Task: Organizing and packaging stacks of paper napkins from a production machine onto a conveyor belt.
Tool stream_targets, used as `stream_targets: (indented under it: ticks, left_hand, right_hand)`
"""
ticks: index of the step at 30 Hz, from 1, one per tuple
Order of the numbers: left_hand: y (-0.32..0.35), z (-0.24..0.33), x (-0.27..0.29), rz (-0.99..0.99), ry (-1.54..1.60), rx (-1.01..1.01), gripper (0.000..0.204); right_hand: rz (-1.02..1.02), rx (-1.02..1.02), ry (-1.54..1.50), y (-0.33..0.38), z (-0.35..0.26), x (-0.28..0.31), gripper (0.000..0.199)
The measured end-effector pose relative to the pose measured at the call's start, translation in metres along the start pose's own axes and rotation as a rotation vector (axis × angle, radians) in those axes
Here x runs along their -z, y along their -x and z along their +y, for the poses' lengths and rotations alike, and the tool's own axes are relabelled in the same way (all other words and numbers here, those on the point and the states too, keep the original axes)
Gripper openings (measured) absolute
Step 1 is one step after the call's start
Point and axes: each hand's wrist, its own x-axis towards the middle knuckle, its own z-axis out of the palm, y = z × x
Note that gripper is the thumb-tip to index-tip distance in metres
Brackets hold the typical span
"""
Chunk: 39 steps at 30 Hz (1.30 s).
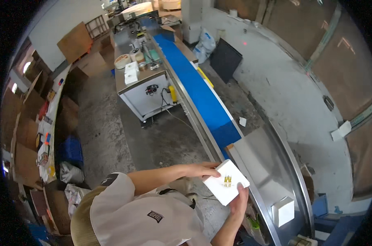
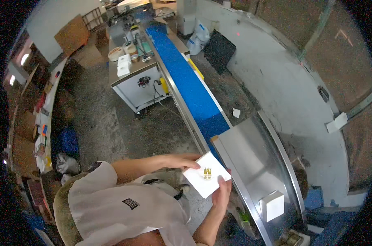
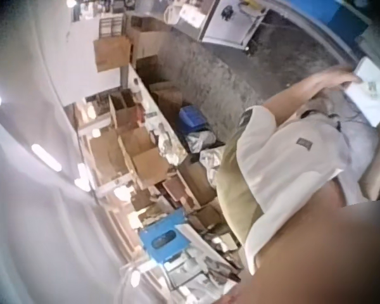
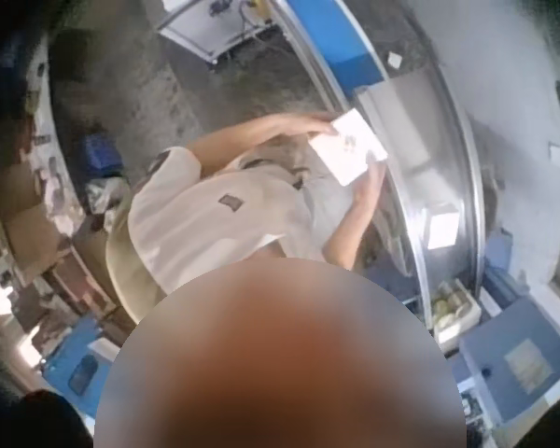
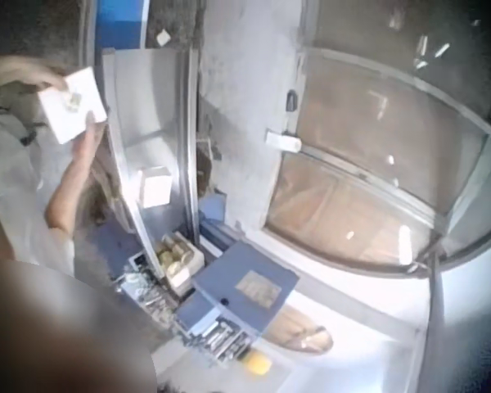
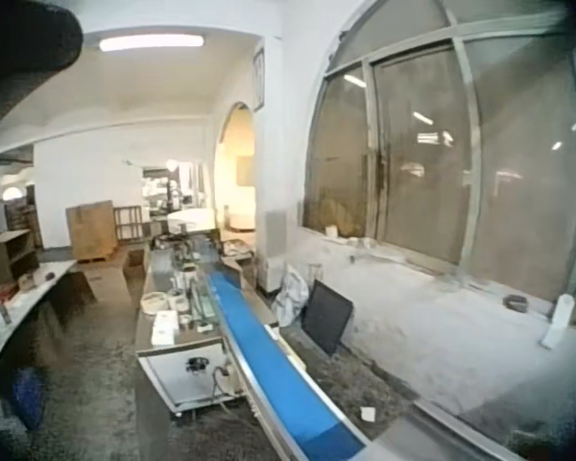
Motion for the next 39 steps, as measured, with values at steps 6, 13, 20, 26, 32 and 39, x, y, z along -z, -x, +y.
stream_targets:
  ticks: [6, 13, 20, 26, 32, 39]
  left_hand:
    - [0.008, -0.012, 0.001, 0.13, -0.159, -0.245, 0.086]
    - [0.068, -0.015, 0.16, 0.123, -0.033, -0.335, 0.085]
    - [0.141, -0.009, 0.322, 0.152, 0.158, -0.498, 0.078]
    - [0.181, 0.002, 0.432, 0.242, 0.132, -0.575, 0.077]
    - [0.199, 0.045, 0.544, 0.402, 0.16, -0.511, 0.073]
    - [0.238, 0.093, 0.68, 0.908, 0.305, -0.461, 0.065]
  right_hand:
    - [-0.075, -0.14, -0.026, -0.034, 0.01, 0.006, 0.086]
    - [-0.062, -0.063, 0.187, -0.092, 0.061, -0.149, 0.092]
    - [-0.028, -0.02, 0.45, -0.171, 0.132, -0.316, 0.072]
    - [-0.153, -0.126, 0.468, -0.239, 0.17, -0.414, 0.086]
    - [-0.242, -0.067, 0.481, -0.33, 0.193, -0.519, 0.079]
    - [-0.303, 0.023, 0.275, -0.532, 0.21, -0.619, 0.068]
